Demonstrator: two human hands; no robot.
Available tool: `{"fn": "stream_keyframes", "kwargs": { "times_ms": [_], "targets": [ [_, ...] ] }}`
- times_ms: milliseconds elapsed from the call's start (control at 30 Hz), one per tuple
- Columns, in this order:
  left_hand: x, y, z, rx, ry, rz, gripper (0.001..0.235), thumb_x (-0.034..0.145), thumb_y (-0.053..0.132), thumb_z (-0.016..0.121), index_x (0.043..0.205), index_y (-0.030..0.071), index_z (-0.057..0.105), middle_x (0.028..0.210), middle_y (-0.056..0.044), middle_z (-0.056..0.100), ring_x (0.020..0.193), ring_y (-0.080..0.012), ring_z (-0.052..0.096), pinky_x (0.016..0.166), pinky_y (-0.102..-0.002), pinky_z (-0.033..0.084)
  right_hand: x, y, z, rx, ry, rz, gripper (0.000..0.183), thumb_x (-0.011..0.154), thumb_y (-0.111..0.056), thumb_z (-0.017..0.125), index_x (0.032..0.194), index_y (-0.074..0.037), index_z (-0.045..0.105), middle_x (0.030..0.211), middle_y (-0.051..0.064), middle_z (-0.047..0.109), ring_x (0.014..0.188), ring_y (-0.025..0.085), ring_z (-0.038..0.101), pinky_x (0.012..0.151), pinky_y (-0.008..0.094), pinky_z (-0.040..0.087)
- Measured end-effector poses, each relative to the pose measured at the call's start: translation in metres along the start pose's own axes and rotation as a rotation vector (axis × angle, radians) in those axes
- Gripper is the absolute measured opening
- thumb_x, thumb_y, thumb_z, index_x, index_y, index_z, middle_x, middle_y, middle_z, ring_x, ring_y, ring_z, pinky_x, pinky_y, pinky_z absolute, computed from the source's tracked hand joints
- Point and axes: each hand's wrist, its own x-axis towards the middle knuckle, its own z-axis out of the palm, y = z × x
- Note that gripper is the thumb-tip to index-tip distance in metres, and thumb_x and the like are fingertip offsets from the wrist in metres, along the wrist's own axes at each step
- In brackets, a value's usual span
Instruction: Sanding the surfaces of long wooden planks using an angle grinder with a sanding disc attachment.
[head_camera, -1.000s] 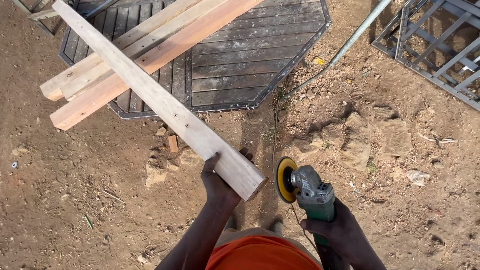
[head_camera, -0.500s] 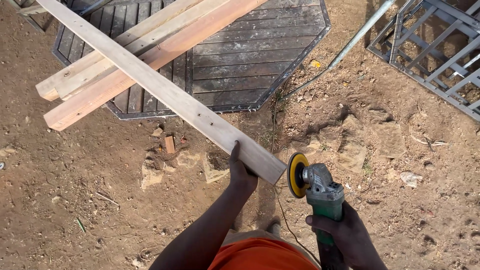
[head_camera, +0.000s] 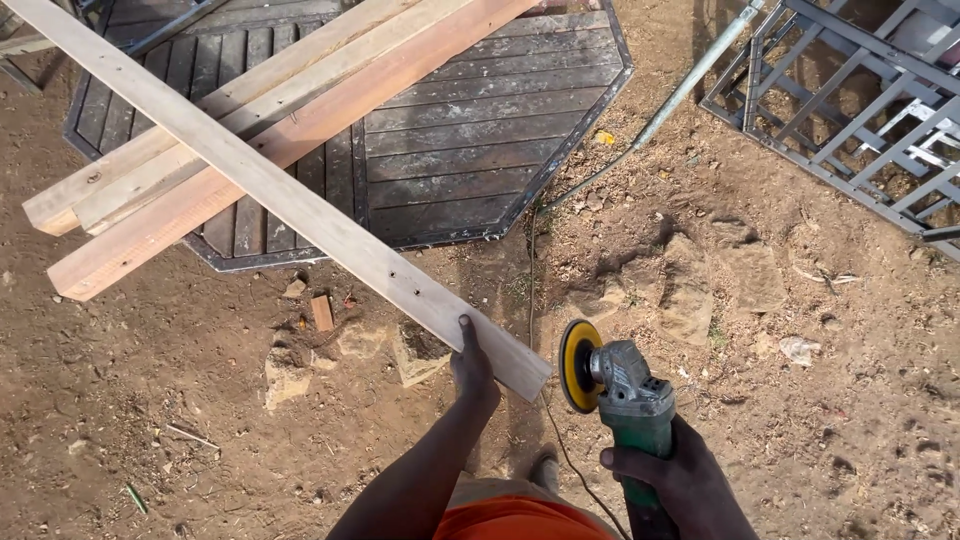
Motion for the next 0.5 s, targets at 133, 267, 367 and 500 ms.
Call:
{"fn": "stream_keyframes", "kwargs": {
  "times_ms": [133,267,367,500],
  "targets": [
    [0.004,0.012,0.010,-0.050,-0.070,0.022,0.094,0.072,0.069,0.068,0.137,0.004,0.050,0.125,-0.013,0.066,0.109,-0.0306,0.063,0.087,-0.048,0.054,-0.014,-0.004,0.013,0.005,-0.026,-0.051,0.047,0.065,0.011,0.085,0.110,0.005,0.071,0.082,0.022,0.068,0.072,0.032,0.060,0.065,0.041,0.046],
    [0.008,0.033,0.033,-0.040,-0.126,-0.006,0.102,0.070,0.070,0.067,0.146,0.006,0.049,0.135,-0.011,0.061,0.117,-0.0301,0.061,0.097,-0.048,0.055,-0.013,-0.018,0.032,0.044,-0.011,-0.092,0.042,0.068,0.010,0.083,0.108,0.007,0.070,0.083,0.024,0.069,0.072,0.035,0.064,0.066,0.043,0.050],
    [0.045,0.031,0.034,-0.139,-0.234,-0.026,0.090,0.072,0.067,0.067,0.145,0.016,0.052,0.131,-0.009,0.066,0.117,-0.0304,0.064,0.094,-0.051,0.057,-0.006,-0.015,0.043,0.155,-0.046,-0.127,0.036,0.069,0.008,0.080,0.102,0.004,0.066,0.078,0.021,0.063,0.068,0.034,0.061,0.060,0.043,0.046],
    [0.071,0.046,0.019,-0.112,-0.262,-0.015,0.084,0.080,0.061,0.067,0.145,0.012,0.044,0.134,-0.015,0.059,0.123,-0.0370,0.059,0.095,-0.056,0.057,-0.002,-0.026,0.069,0.263,-0.055,-0.128,0.032,0.072,0.010,0.077,0.099,0.004,0.062,0.076,0.020,0.062,0.063,0.034,0.060,0.056,0.043,0.047]
  ]
}}
